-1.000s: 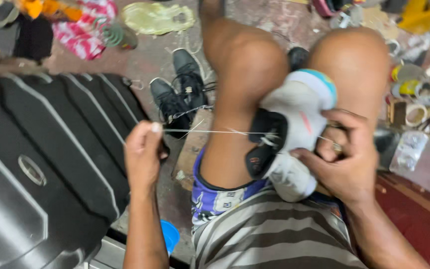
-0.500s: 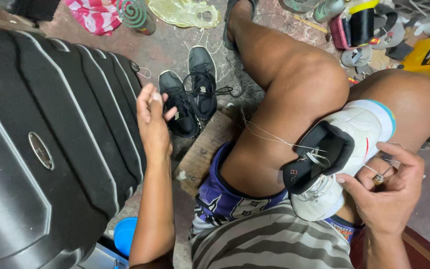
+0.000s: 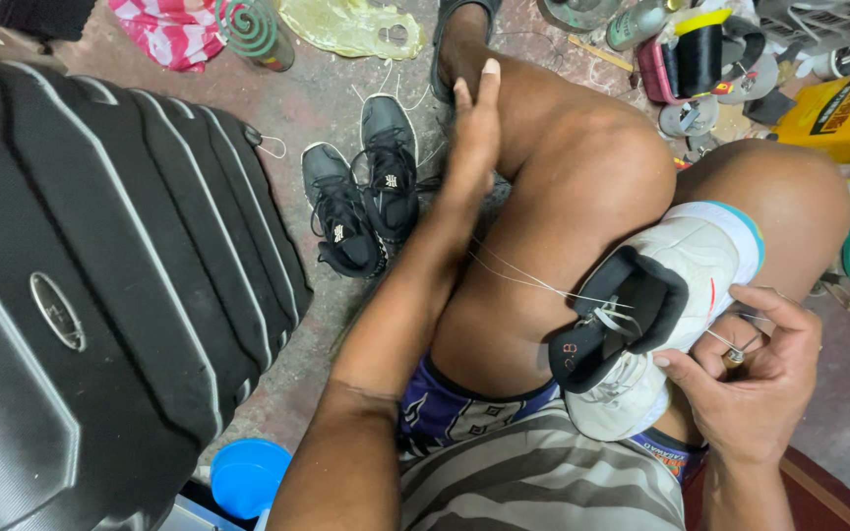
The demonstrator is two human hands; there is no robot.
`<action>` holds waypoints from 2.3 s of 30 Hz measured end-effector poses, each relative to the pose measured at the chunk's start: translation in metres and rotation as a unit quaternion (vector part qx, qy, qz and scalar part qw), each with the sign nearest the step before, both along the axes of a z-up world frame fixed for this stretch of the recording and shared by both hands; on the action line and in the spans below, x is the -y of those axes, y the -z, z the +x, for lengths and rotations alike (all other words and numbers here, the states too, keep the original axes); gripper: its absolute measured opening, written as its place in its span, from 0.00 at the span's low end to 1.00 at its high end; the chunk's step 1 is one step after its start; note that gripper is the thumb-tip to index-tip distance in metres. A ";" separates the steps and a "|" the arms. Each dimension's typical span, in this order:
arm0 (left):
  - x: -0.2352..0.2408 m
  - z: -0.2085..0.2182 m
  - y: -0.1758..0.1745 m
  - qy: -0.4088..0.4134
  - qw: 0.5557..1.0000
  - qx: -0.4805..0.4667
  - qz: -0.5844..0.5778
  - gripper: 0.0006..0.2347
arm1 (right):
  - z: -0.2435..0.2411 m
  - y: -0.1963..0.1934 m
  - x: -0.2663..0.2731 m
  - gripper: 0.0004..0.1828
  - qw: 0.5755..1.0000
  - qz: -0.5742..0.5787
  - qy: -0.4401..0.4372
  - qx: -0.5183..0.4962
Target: The person sits on the floor and sews a white sneaker with blue and yellow accents using a needle and white thread. They repeatedly push the needle through the shoe's upper and pull the thread tight to secure the stitching.
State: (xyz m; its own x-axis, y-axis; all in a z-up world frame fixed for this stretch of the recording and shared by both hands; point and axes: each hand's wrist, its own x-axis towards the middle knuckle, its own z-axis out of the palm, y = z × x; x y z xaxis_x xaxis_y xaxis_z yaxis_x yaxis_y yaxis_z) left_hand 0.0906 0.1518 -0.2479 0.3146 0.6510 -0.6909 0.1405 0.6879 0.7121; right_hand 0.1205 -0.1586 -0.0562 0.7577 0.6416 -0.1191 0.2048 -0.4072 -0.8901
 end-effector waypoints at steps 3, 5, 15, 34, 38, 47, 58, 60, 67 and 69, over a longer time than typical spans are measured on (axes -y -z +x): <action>0.018 -0.025 -0.028 0.119 0.986 0.111 0.027 0.46 | -0.004 -0.001 0.000 0.40 1.000 -0.012 0.027 -0.006; 0.043 -0.055 -0.050 0.252 0.938 0.070 0.228 0.41 | -0.005 0.003 -0.006 0.41 0.999 -0.014 0.015 0.032; 0.093 -0.123 -0.211 0.370 0.768 0.103 0.512 0.12 | -0.009 -0.002 -0.011 0.44 0.998 0.007 -0.014 -0.054; 0.127 -0.106 -0.191 0.355 0.758 0.007 0.548 0.06 | 0.033 -0.061 0.005 0.54 0.934 -0.278 -0.212 0.076; 0.134 -0.109 -0.181 0.277 0.804 0.044 0.524 0.13 | 0.025 -0.031 0.003 0.34 0.954 -0.183 -0.198 0.129; 0.127 -0.103 -0.209 0.359 0.820 0.012 0.446 0.08 | 0.045 -0.037 0.002 0.08 0.984 0.043 -0.158 0.073; 0.126 -0.097 -0.214 0.416 0.767 -0.042 0.487 0.13 | 0.017 -0.027 -0.069 0.07 0.967 0.123 -0.205 0.090; 0.123 -0.096 -0.212 0.410 0.780 -0.015 0.473 0.14 | 0.016 -0.022 -0.078 0.07 0.970 0.118 -0.186 0.106; 0.111 -0.093 -0.198 0.417 0.765 -0.001 0.490 0.10 | 0.011 -0.011 -0.088 0.06 0.964 0.063 -0.170 0.194; 0.107 -0.094 -0.197 0.427 0.771 0.027 0.471 0.11 | 0.008 -0.010 -0.088 0.07 0.960 0.067 -0.165 0.218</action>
State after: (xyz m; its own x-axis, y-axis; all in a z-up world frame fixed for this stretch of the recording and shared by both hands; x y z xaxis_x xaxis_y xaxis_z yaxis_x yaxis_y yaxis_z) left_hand -0.0038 0.0445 -0.0513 0.9184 0.3957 -0.0081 0.2082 -0.4656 0.8601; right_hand 0.1283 -0.0703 -0.0462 0.4697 0.8428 0.2629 0.6678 -0.1444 -0.7302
